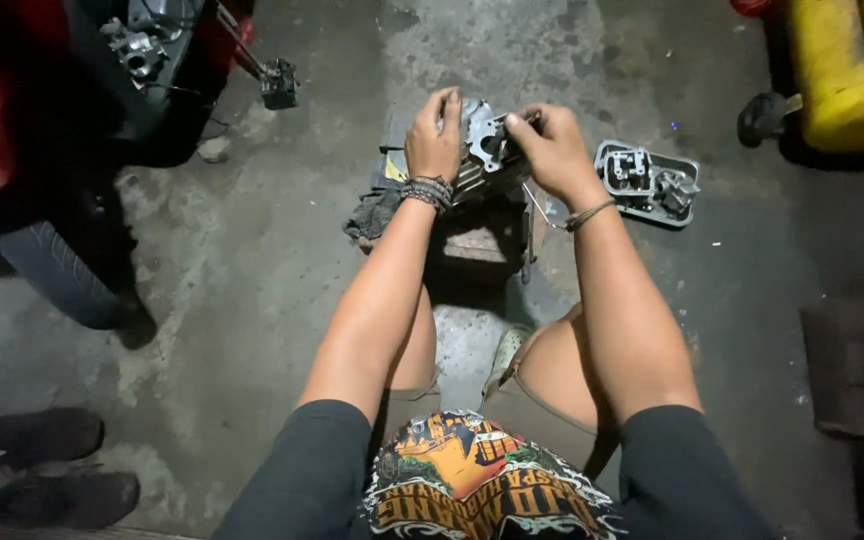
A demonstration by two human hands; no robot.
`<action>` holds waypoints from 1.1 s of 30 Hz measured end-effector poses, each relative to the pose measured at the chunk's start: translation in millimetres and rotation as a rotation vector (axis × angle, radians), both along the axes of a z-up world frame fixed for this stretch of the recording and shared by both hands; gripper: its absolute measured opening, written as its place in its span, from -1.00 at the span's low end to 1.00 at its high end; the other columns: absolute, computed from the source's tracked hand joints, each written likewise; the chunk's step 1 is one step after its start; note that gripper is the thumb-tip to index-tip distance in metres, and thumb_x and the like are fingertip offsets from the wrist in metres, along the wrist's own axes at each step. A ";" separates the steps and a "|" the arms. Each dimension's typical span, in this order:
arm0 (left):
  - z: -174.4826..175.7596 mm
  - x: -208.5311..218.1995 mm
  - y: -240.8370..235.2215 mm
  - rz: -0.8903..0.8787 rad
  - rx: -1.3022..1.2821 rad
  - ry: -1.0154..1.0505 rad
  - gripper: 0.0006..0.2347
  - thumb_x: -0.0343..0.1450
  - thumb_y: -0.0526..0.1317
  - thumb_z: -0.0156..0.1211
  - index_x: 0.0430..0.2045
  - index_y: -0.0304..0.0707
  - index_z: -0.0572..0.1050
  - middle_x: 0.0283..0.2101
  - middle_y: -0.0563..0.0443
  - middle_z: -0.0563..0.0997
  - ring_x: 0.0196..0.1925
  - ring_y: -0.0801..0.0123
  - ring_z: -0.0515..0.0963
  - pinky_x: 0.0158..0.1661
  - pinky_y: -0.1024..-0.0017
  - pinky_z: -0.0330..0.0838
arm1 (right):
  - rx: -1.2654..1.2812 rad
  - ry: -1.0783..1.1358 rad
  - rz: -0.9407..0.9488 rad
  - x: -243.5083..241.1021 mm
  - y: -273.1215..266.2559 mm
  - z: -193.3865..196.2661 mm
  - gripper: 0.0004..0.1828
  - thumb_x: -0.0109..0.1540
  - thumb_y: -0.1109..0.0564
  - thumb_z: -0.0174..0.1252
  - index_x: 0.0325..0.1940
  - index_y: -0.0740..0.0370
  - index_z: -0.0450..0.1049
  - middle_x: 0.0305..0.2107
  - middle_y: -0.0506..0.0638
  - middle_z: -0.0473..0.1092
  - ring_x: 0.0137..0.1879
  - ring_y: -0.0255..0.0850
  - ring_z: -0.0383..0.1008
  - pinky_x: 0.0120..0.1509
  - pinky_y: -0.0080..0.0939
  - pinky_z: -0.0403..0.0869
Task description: Inspecting and cleaning a motorcycle cylinder head using a small hand tool to remove debris from internal passages.
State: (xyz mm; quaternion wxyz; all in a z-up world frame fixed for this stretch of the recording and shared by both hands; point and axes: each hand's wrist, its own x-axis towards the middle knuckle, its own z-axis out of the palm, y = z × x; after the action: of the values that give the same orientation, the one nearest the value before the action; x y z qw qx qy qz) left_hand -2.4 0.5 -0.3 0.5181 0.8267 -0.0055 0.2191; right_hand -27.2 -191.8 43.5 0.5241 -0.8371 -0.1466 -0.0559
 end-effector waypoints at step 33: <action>-5.1 5.4 4.6 -0.046 0.006 -0.063 -0.67 0.49 0.06 -0.07 -0.17 -0.07 0.59 -0.08 0.03 0.70 0.00 0.16 0.66 -0.06 0.25 0.47 | -0.253 0.200 0.053 -11.1 10.2 29.8 -0.74 0.40 -0.01 0.10 -0.29 0.15 0.50 -0.44 -0.12 0.42 -0.28 -0.30 0.38 -0.16 -0.19 0.33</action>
State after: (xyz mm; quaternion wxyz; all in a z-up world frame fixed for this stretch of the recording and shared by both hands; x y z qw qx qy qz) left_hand 3.0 5.1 -5.4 0.5201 0.8207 -0.0414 0.2329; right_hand -38.3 -181.6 73.4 0.4279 -0.8936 -0.1213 0.0605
